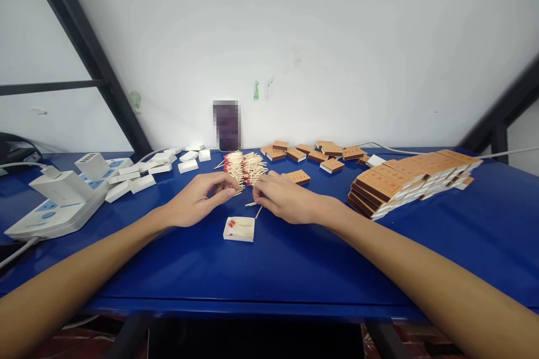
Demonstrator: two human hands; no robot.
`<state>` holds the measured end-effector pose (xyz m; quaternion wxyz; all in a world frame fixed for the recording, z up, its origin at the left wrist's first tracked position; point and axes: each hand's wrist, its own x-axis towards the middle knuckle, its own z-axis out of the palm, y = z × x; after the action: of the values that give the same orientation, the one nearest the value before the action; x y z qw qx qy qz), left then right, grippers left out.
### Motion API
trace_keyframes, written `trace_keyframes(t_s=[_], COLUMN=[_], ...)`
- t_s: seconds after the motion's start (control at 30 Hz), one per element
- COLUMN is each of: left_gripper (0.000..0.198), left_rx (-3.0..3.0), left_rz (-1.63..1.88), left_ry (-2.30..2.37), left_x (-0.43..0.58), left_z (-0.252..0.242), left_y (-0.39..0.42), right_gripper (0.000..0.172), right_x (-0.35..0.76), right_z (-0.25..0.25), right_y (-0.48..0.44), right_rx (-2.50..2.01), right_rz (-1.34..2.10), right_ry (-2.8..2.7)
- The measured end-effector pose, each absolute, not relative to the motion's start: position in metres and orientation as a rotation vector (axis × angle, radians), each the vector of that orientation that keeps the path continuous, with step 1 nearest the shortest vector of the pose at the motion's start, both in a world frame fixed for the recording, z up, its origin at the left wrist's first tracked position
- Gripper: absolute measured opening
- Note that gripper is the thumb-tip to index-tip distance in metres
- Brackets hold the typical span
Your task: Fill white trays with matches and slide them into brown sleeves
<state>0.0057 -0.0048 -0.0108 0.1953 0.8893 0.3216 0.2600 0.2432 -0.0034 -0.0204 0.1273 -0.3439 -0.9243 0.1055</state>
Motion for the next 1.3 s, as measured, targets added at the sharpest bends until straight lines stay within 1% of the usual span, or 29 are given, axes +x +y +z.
trace_keyframes(t_s=[0.1, 0.23, 0.43, 0.57, 0.63, 0.73, 0.8, 0.93, 1.03, 1.13, 1.2, 1.3], left_gripper=[0.027, 0.031, 0.031, 0.031, 0.03, 0.024, 0.019, 0.015, 0.016, 0.02, 0.026, 0.034], left_rx=[2.515, 2.503, 2.529, 2.483, 2.449, 2.403, 2.368, 2.318, 2.31, 2.28, 2.277, 2.282], left_rz=[0.713, 0.694, 0.883, 0.883, 0.871, 0.907, 0.96, 1.038, 1.081, 1.232, 1.302, 1.32], left_ry=[0.929, 0.912, 0.824, 0.801, 0.814, 0.839, 0.831, 0.792, 0.811, 0.92, 0.985, 1.053], left_x=[0.008, 0.013, 0.017, 0.014, 0.013, 0.011, 0.011, 0.011, 0.01, 0.006, 0.004, 0.003], left_z=[-0.015, -0.016, -0.014, -0.012, -0.01, -0.008, -0.008, -0.007, -0.006, -0.005, -0.006, -0.008], left_y=[-0.001, -0.003, -0.01, -0.011, -0.01, -0.01, -0.01, -0.011, -0.01, -0.005, -0.002, 0.001], right_gripper=[0.023, 0.021, 0.017, 0.013, 0.012, 0.021, 0.024, 0.016, 0.008, 0.003, 0.005, 0.009], right_x=[0.241, 0.235, 0.223, 0.222, 0.222, 0.225, 0.227, 0.229, 0.23, 0.23, 0.228, 0.223], right_z=[-0.019, -0.015, -0.011, -0.009, -0.008, -0.006, -0.005, -0.006, -0.008, -0.01, -0.012, -0.014], right_y=[-0.005, -0.011, -0.026, -0.029, -0.03, -0.031, -0.033, -0.035, -0.034, -0.034, -0.035, -0.04], right_rx=[-1.017, -0.977, -0.95, -0.932, -0.9, -0.9, -0.889, -0.89, -0.925, -0.899, -0.879, -0.874], right_rz=[0.278, 0.277, 0.449, 0.627, 0.657, 0.606, 0.523, 0.454, 0.512, 0.65, 0.721, 0.711], right_ry=[-2.664, -2.529, -2.331, -2.203, -2.192, -2.229, -2.266, -2.269, -2.16, -2.052, -2.045, -2.152])
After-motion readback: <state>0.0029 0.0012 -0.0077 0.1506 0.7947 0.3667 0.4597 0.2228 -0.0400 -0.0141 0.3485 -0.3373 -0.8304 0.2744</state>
